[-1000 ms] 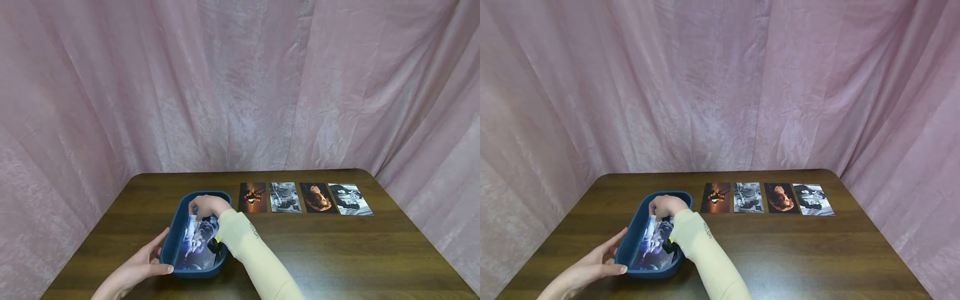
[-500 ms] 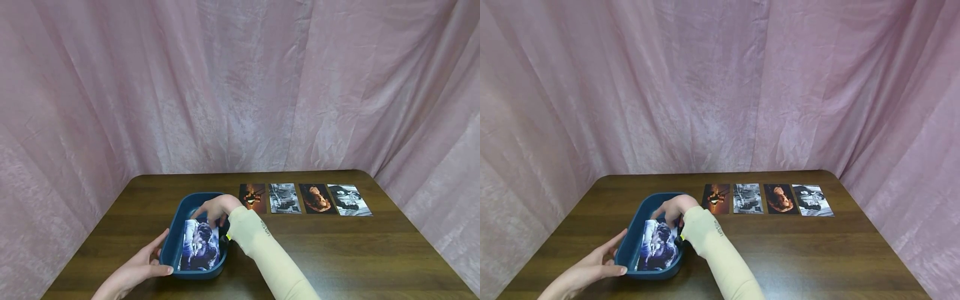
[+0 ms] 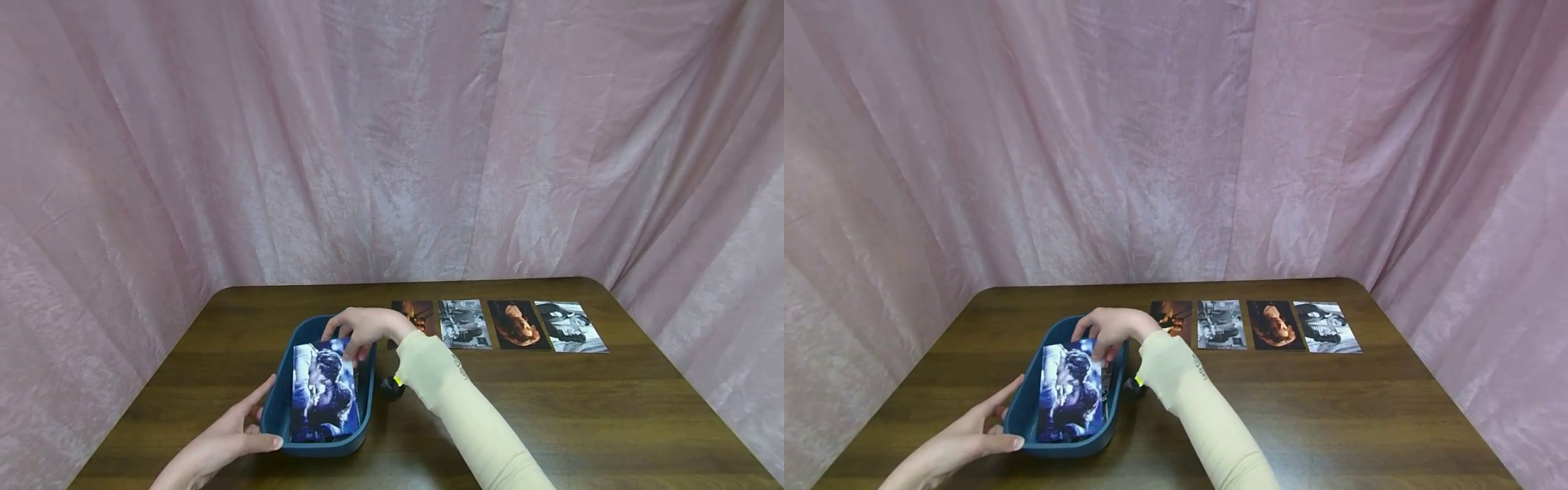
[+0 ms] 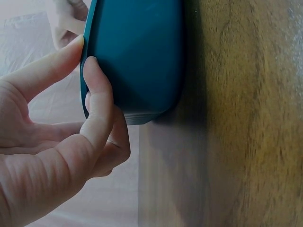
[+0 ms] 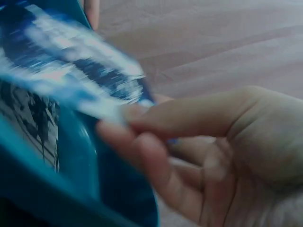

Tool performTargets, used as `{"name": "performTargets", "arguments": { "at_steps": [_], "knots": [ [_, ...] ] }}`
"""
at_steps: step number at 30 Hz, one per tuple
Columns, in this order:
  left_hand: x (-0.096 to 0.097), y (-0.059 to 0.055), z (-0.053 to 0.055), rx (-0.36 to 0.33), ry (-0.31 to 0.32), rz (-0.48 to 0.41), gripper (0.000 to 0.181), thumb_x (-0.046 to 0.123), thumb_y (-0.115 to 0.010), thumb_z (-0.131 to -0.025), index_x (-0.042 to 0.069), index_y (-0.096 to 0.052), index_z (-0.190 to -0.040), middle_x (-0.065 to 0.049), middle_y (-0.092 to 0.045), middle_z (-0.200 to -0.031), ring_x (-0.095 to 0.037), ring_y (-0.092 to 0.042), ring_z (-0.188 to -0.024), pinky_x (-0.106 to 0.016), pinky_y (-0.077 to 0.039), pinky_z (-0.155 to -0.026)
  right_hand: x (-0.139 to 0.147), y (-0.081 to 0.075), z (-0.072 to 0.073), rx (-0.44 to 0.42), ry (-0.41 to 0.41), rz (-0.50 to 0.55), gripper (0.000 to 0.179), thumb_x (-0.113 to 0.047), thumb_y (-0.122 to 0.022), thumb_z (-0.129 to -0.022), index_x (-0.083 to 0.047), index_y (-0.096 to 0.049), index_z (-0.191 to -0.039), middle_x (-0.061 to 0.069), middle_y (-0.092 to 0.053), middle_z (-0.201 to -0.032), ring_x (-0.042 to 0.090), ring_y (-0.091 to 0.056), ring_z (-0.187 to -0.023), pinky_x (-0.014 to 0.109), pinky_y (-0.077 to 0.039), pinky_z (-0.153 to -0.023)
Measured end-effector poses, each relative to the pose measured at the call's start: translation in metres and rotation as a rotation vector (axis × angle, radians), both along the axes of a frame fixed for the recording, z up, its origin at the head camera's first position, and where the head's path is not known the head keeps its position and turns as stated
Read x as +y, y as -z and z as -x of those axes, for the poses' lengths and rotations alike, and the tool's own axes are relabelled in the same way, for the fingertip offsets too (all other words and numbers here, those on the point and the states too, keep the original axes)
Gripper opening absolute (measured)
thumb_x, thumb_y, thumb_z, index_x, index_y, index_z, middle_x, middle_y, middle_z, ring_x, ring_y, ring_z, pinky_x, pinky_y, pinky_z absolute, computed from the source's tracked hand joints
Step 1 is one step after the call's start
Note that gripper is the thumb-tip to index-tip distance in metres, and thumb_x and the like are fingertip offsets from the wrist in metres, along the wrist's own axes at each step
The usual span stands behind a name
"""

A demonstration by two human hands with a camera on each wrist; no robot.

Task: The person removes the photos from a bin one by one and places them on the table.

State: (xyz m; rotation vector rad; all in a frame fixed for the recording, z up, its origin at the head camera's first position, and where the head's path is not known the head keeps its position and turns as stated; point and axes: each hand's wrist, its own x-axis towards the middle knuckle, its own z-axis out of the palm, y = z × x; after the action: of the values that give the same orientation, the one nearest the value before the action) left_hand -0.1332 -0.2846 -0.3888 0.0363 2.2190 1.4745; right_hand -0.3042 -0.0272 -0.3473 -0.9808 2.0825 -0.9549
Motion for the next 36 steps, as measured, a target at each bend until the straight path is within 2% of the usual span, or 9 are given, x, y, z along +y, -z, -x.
{"name": "performTargets", "arguments": {
  "at_steps": [2,4,9,14,17,21,26,32,36],
  "knots": [
    [0.0,0.0,0.0,0.0,0.003,-0.009,0.101,0.009,-0.069,-0.089,0.005,0.004,-0.158,-0.017,-0.044,-0.108,-0.021,-0.054,-0.085,-0.034,-0.048,-0.082,0.008,-0.002,0.002,0.007,0.027,0.08,0.042,0.003,-0.069,-0.087,-0.012,-0.063,-0.125,0.01,-0.07,-0.094,0.019,-0.07,-0.068,0.042,-0.06,-0.069],
    [0.001,0.001,0.0,-0.003,-0.001,-0.009,0.101,0.009,-0.069,-0.088,0.005,0.004,-0.158,-0.016,-0.043,-0.107,-0.021,-0.054,-0.085,-0.034,-0.048,-0.082,0.017,-0.003,0.003,0.016,0.068,0.154,0.04,0.001,-0.07,-0.087,-0.012,-0.064,-0.124,0.008,-0.071,-0.092,0.022,-0.072,-0.07,0.044,-0.059,-0.071],
    [0.001,0.003,-0.001,0.004,0.003,-0.027,0.103,0.008,-0.069,-0.087,0.005,0.005,-0.158,-0.015,-0.04,-0.106,-0.021,-0.054,-0.086,-0.033,-0.047,-0.082,0.04,-0.004,0.005,0.038,0.228,0.333,0.039,-0.005,-0.072,-0.087,-0.013,-0.066,-0.125,0.008,-0.073,-0.088,0.031,-0.071,-0.075,0.037,-0.059,-0.067],
    [0.0,0.003,-0.003,0.015,0.029,-0.077,0.104,0.007,-0.069,-0.087,0.003,0.008,-0.157,-0.015,-0.042,-0.106,-0.02,-0.059,-0.088,-0.03,-0.05,-0.082,0.069,-0.004,0.004,0.005,0.412,0.515,0.041,-0.006,-0.072,-0.087,-0.01,-0.065,-0.127,0.007,-0.07,-0.083,0.02,-0.071,-0.07,0.031,-0.057,-0.063],
    [-0.001,0.003,-0.004,0.025,0.049,-0.087,0.104,0.006,-0.068,-0.088,0.002,0.009,-0.157,-0.014,-0.043,-0.105,-0.018,-0.059,-0.086,-0.029,-0.051,-0.081,0.089,0.0,0.003,-0.019,0.501,0.569,0.042,-0.006,-0.072,-0.087,-0.008,-0.064,-0.128,0.003,-0.068,-0.083,0.015,-0.069,-0.069,0.028,-0.057,-0.063],
    [-0.005,0.001,-0.004,0.032,0.057,-0.082,0.103,0.007,-0.068,-0.088,0.002,0.008,-0.157,-0.014,-0.045,-0.105,-0.016,-0.058,-0.082,-0.029,-0.051,-0.08,0.115,0.011,-0.002,-0.05,0.581,0.594,0.043,-0.005,-0.072,-0.087,-0.005,-0.062,-0.129,0.002,-0.067,-0.084,0.015,-0.068,-0.069,0.027,-0.056,-0.063],
    [-0.009,0.001,-0.005,0.009,0.057,-0.08,0.103,0.008,-0.067,-0.089,0.003,0.011,-0.157,-0.014,-0.047,-0.106,-0.017,-0.06,-0.082,-0.029,-0.051,-0.081,0.139,0.037,-0.012,-0.086,0.625,0.571,0.044,-0.006,-0.072,-0.088,-0.002,-0.06,-0.13,0.002,-0.064,-0.086,0.017,-0.07,-0.074,0.028,-0.057,-0.066],
    [-0.012,0.003,-0.007,-0.002,0.067,-0.089,0.104,0.007,-0.067,-0.089,0.002,0.012,-0.157,-0.015,-0.047,-0.107,-0.018,-0.062,-0.084,-0.03,-0.052,-0.082,0.159,0.07,-0.023,-0.052,0.604,0.523,0.044,-0.005,-0.071,-0.087,0.002,-0.059,-0.13,0.004,-0.061,-0.087,0.015,-0.07,-0.071,0.035,-0.059,-0.068],
    [-0.012,0.004,-0.007,-0.005,0.073,-0.094,0.104,0.007,-0.066,-0.089,0.002,0.012,-0.156,-0.015,-0.048,-0.108,-0.019,-0.063,-0.087,-0.029,-0.052,-0.083,0.166,0.085,-0.026,0.003,0.571,0.449,0.042,-0.004,-0.071,-0.087,0.002,-0.062,-0.128,0.01,-0.061,-0.087,0.017,-0.069,-0.069,0.038,-0.059,-0.063]
  ]
}}
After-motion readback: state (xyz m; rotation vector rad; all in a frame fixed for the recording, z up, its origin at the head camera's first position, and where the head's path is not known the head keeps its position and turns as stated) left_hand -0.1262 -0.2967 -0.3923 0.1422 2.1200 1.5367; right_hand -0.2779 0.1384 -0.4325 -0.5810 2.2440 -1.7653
